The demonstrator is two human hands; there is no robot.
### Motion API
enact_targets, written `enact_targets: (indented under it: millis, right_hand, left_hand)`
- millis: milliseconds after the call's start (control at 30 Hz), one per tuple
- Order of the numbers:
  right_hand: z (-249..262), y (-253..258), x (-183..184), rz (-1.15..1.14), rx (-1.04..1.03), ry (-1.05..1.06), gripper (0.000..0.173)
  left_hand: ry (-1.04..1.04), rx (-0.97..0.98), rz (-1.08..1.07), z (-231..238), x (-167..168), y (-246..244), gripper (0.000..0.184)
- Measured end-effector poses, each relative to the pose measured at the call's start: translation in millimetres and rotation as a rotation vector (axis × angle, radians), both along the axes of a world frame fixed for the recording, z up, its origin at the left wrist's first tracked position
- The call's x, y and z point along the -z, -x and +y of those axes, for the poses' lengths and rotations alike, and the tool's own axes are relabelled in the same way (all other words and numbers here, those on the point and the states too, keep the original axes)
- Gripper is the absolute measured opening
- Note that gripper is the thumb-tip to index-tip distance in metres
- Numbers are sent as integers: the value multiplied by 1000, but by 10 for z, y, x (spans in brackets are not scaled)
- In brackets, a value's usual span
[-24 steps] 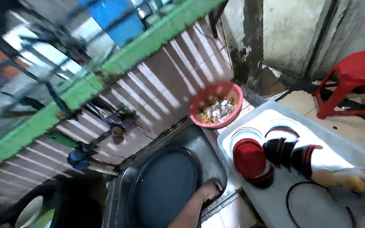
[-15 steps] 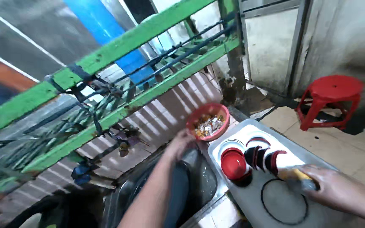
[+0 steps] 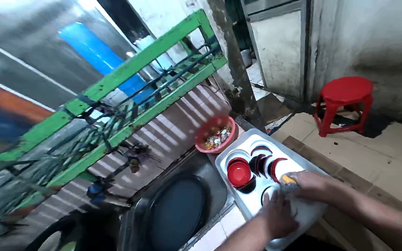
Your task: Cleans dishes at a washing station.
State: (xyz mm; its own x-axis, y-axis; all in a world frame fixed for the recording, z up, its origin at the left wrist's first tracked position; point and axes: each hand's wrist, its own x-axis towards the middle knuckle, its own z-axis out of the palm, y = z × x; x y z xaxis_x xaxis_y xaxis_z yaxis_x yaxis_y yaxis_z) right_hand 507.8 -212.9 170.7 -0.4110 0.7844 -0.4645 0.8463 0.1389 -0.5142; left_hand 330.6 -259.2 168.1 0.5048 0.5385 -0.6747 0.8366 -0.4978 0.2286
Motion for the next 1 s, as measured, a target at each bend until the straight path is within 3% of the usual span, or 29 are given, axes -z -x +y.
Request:
enact_targets:
  millis: [167, 300, 367, 400, 500, 567, 633, 700, 800, 867, 1000]
  right_hand:
    - [5, 11, -244, 202, 266, 99, 56]
    - [-6, -35, -305, 365, 506, 58, 60]
    - [-18, -57, -313, 468, 627, 47, 61]
    - [-26, -60, -319, 526, 675, 47, 60]
    - [-85, -7, -308, 682, 786, -19, 56]
    - [-210, 118, -346, 738, 670, -142, 60]
    - [-315, 369, -317, 804, 442, -369, 61]
    - [-235, 551, -330, 816, 327, -459, 58]
    - [89, 615, -482, 773, 531, -254, 48]
    - [180, 723, -447, 775, 584, -233, 47]
    - [-122, 846, -233, 785, 164, -421, 59]
  left_hand:
    - [-51, -120, -47, -51, 24, -11, 56]
    - [-102, -265, -151, 3, -19, 42, 48]
    - [-84, -533, -370, 63, -77, 105, 45]
    - [-44, -759, -522, 84, -159, 126, 43]
    - [83, -1501, -1232, 78, -310, 190, 29]
    - [215, -1746, -1635, 80, -455, 163, 28]
    - [90, -1694, -1674, 40, -549, 72, 28]
    - [-143, -1559, -1498, -30, -554, -4, 28]
    - [-177, -1591, -1571, -31, -563, -78, 28]
    - [-220, -1613, -1623, -3, -575, -49, 28]
    - [-229, -1793, -1851, 191, -695, 311, 26]
